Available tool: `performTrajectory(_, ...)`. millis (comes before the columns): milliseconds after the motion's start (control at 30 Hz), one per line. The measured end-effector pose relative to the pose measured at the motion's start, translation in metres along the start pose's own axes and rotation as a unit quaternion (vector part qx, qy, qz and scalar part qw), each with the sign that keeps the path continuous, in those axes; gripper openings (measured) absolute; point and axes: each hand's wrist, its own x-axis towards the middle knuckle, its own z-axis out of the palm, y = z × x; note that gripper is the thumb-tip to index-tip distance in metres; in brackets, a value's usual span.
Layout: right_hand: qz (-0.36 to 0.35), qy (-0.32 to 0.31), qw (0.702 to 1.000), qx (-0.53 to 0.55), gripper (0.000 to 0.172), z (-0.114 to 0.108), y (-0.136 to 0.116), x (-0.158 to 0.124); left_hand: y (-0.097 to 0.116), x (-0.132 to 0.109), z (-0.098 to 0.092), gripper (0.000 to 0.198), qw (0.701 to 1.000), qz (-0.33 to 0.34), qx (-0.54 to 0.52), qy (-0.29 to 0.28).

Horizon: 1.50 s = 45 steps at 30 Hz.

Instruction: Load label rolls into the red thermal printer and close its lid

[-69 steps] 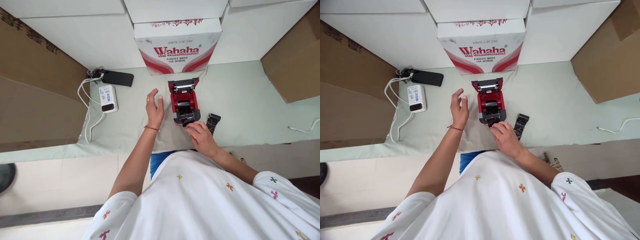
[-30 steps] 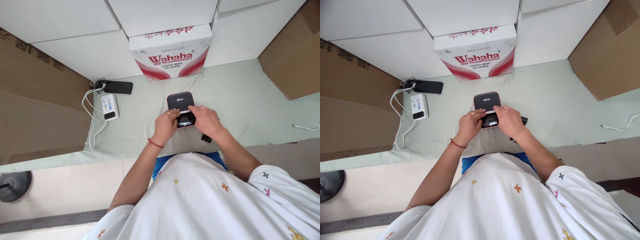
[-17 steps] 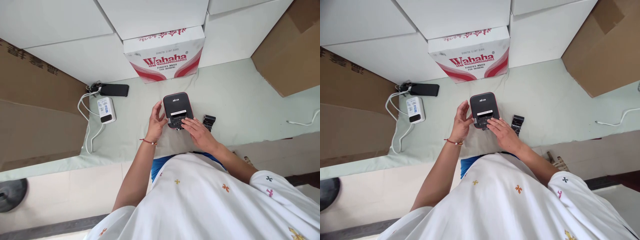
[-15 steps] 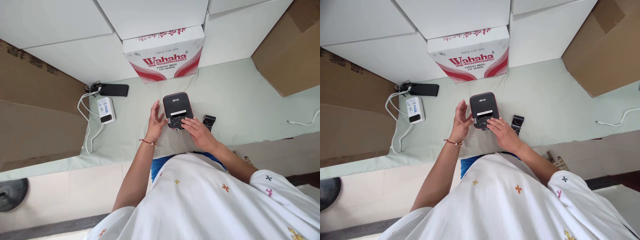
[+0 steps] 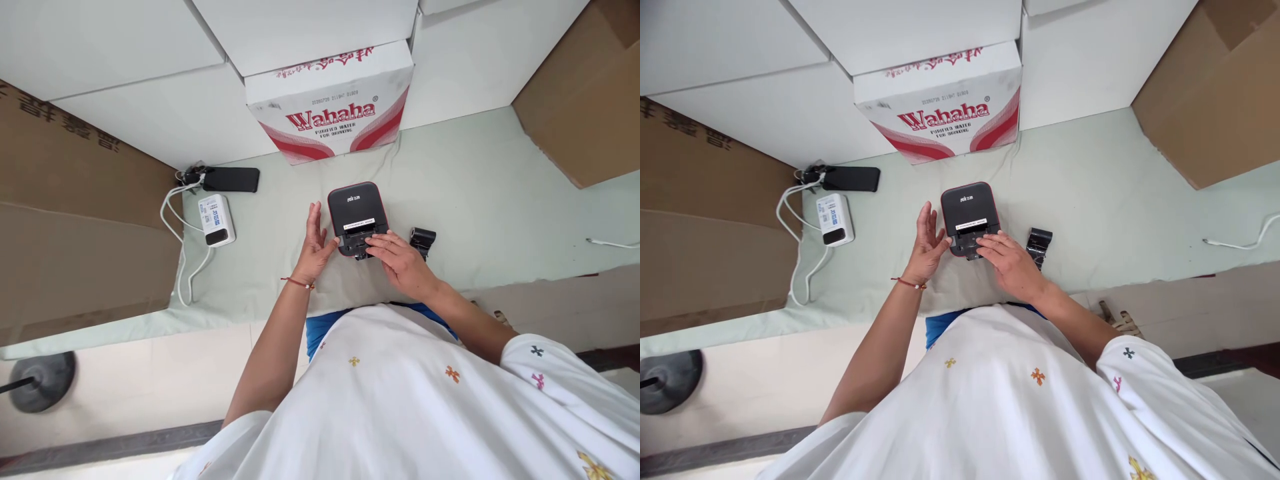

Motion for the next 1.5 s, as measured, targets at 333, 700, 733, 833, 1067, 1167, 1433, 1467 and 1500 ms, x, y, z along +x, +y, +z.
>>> performTrajectory(333,0.096,-0.071,0.989,-0.084,0.049,-0.038,-0.006,0.059,-0.020,-0.001,0.008,0.081,0.997,0.028,0.061,0.035)
performTrajectory(700,0.218,-0.196,0.935,-0.202,0.036,0.004,0.004,0.166,-0.030,-0.025,0.037,0.051,0.981,0.040,0.180,0.055)
performTrajectory(733,0.221,-0.194,0.934,-0.203,0.039,0.005,0.002,0.166,-0.030,-0.025,0.037,0.052,0.980,0.039,0.188,0.057)
performTrajectory(833,0.223,-0.177,0.938,-0.196,0.036,-0.004,-0.008,0.158,-0.031,-0.024,0.038,0.053,0.976,0.044,0.203,0.062)
performTrajectory(1067,0.209,-0.136,0.968,-0.020,0.037,-0.078,-0.016,0.087,-0.034,-0.025,0.041,0.052,0.973,0.053,0.213,0.071)
performTrajectory(1167,0.278,-0.108,0.950,0.091,0.039,-0.104,0.012,0.050,-0.035,-0.025,0.041,0.053,0.972,0.053,0.216,0.075)
performTrajectory(1433,0.359,-0.086,0.929,-0.035,0.034,-0.072,0.081,0.015,-0.035,-0.024,0.041,0.053,0.970,0.054,0.225,0.078)
performTrajectory(1467,0.353,-0.083,0.931,-0.040,0.038,-0.065,0.084,0.016,-0.034,-0.024,0.041,0.053,0.969,0.053,0.226,0.078)
performTrajectory(1500,0.345,-0.080,0.934,-0.047,0.042,-0.059,0.085,0.017,-0.034,-0.024,0.041,0.053,0.969,0.053,0.228,0.078)
